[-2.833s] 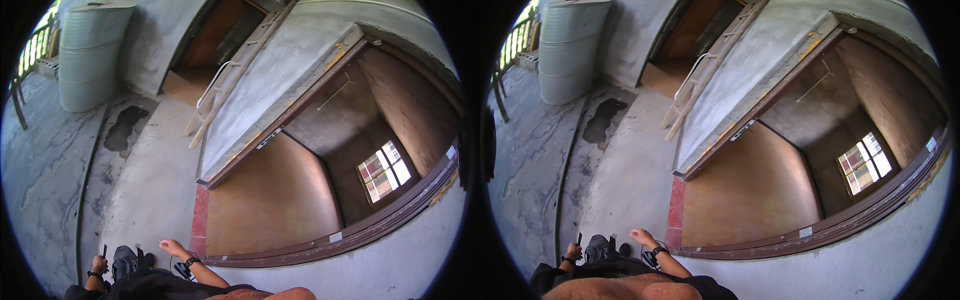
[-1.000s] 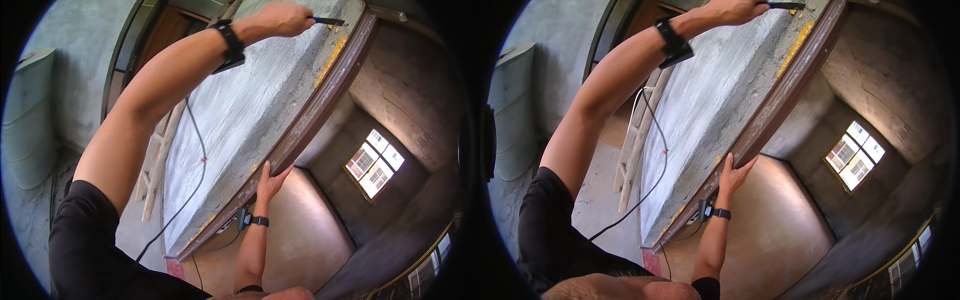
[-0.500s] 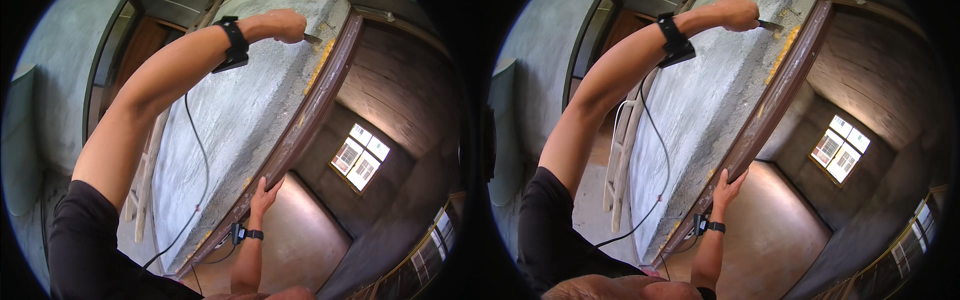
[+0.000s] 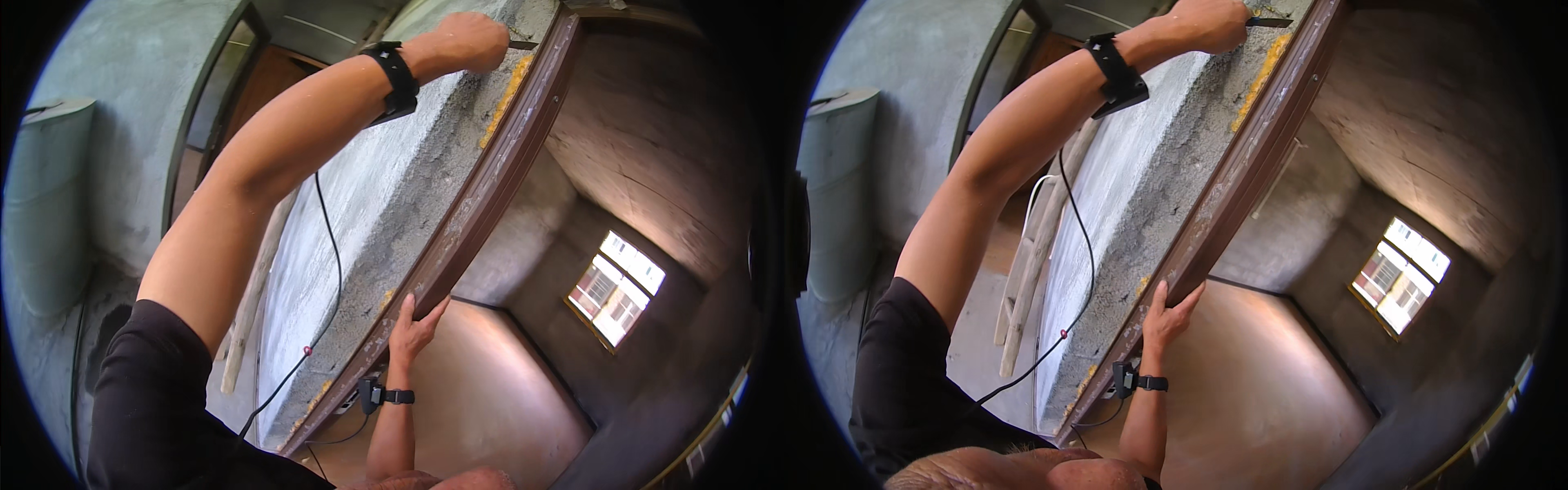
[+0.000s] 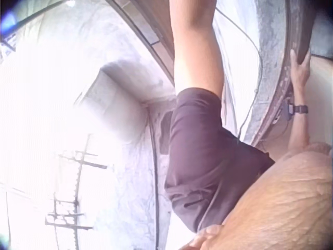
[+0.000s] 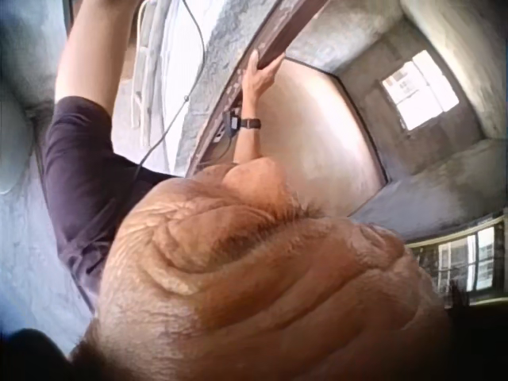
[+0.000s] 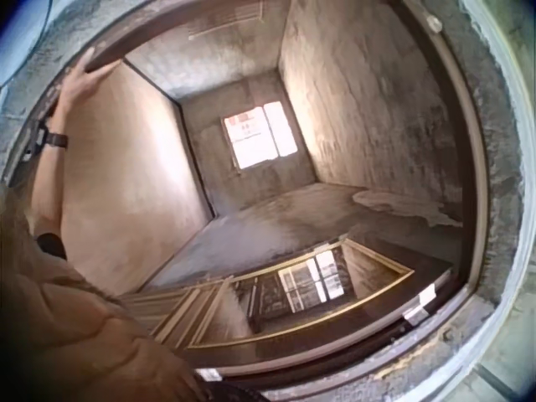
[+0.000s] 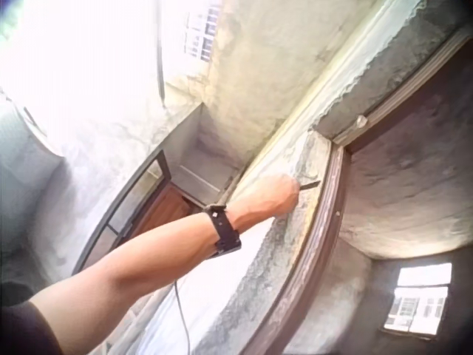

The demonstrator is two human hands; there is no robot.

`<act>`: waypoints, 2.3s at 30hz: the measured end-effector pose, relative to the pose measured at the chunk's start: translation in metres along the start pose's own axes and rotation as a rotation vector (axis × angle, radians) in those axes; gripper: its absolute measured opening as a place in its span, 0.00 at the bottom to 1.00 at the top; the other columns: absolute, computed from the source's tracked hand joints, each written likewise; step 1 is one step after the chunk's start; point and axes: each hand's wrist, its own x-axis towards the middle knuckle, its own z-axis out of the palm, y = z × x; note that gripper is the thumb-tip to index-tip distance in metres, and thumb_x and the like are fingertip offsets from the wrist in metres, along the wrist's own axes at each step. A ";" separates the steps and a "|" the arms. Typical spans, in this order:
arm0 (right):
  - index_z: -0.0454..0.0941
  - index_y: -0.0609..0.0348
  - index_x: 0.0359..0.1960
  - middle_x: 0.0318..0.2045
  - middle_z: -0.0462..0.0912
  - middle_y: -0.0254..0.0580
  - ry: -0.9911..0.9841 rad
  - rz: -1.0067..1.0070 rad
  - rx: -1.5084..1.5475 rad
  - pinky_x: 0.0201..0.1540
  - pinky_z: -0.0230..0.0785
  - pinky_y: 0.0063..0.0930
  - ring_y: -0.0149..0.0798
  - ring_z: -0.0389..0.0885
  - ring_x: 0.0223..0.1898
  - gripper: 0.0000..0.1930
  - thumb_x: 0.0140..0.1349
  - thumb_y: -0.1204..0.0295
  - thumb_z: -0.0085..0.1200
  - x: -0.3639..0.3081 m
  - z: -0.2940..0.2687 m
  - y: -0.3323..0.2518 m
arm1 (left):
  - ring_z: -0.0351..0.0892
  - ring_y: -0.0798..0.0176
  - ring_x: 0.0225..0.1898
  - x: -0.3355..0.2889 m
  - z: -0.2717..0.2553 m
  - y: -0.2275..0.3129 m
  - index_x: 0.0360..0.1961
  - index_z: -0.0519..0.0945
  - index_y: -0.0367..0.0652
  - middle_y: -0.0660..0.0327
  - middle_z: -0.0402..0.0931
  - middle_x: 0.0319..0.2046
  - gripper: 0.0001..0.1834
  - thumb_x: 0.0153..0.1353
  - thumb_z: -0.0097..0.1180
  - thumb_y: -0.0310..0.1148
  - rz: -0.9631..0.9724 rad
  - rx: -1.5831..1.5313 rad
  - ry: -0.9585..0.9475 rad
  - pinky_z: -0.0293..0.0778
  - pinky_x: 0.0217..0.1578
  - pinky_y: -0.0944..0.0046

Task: Repairing a door frame by scraping off excess sealant or foam and inspecting the frame installation.

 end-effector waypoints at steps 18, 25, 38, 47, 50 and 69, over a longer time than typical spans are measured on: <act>0.47 0.68 0.67 0.62 0.59 0.64 -0.267 -0.061 0.407 0.63 0.58 0.47 0.61 0.60 0.63 0.48 0.47 0.67 0.63 0.016 -0.020 0.029 | 0.80 0.45 0.44 0.039 0.041 0.108 0.37 0.83 0.38 0.45 0.80 0.39 0.14 0.50 0.51 0.29 -0.366 0.125 -0.107 0.75 0.45 0.54; 0.45 0.67 0.68 0.64 0.57 0.63 -0.255 -0.130 0.420 0.65 0.54 0.46 0.60 0.59 0.64 0.48 0.47 0.71 0.62 0.020 -0.025 0.038 | 0.83 0.50 0.35 0.006 0.045 0.116 0.34 0.81 0.36 0.51 0.81 0.26 0.14 0.52 0.47 0.32 -0.375 0.183 -0.202 0.76 0.40 0.53; 0.47 0.70 0.67 0.63 0.57 0.64 -0.255 -0.145 0.415 0.62 0.57 0.48 0.61 0.60 0.62 0.48 0.46 0.66 0.62 0.021 -0.026 0.034 | 0.80 0.42 0.29 -0.125 0.038 0.162 0.46 0.72 0.38 0.44 0.75 0.21 0.17 0.53 0.46 0.28 -0.378 0.184 -0.257 0.74 0.31 0.47; 0.46 0.70 0.67 0.63 0.57 0.64 -0.249 -0.170 0.390 0.63 0.56 0.49 0.62 0.60 0.62 0.49 0.45 0.66 0.63 0.020 -0.024 0.042 | 0.80 0.51 0.25 -0.097 -0.013 0.142 0.48 0.75 0.50 0.55 0.76 0.20 0.15 0.59 0.46 0.33 -0.238 0.382 -0.359 0.74 0.29 0.50; 0.46 0.70 0.67 0.64 0.57 0.64 -0.260 -0.153 0.392 0.63 0.56 0.49 0.61 0.60 0.62 0.50 0.45 0.66 0.63 0.021 -0.028 0.039 | 0.80 0.50 0.29 -0.032 -0.003 0.113 0.44 0.79 0.52 0.55 0.79 0.25 0.14 0.62 0.49 0.43 -0.203 0.353 -0.121 0.75 0.33 0.51; 0.45 0.68 0.67 0.63 0.57 0.66 -0.271 -0.135 0.418 0.64 0.56 0.49 0.62 0.59 0.63 0.49 0.45 0.70 0.61 0.014 -0.013 0.039 | 0.80 0.52 0.42 0.049 0.012 0.016 0.45 0.82 0.59 0.60 0.81 0.35 0.17 0.59 0.49 0.50 -0.221 0.211 0.029 0.75 0.42 0.54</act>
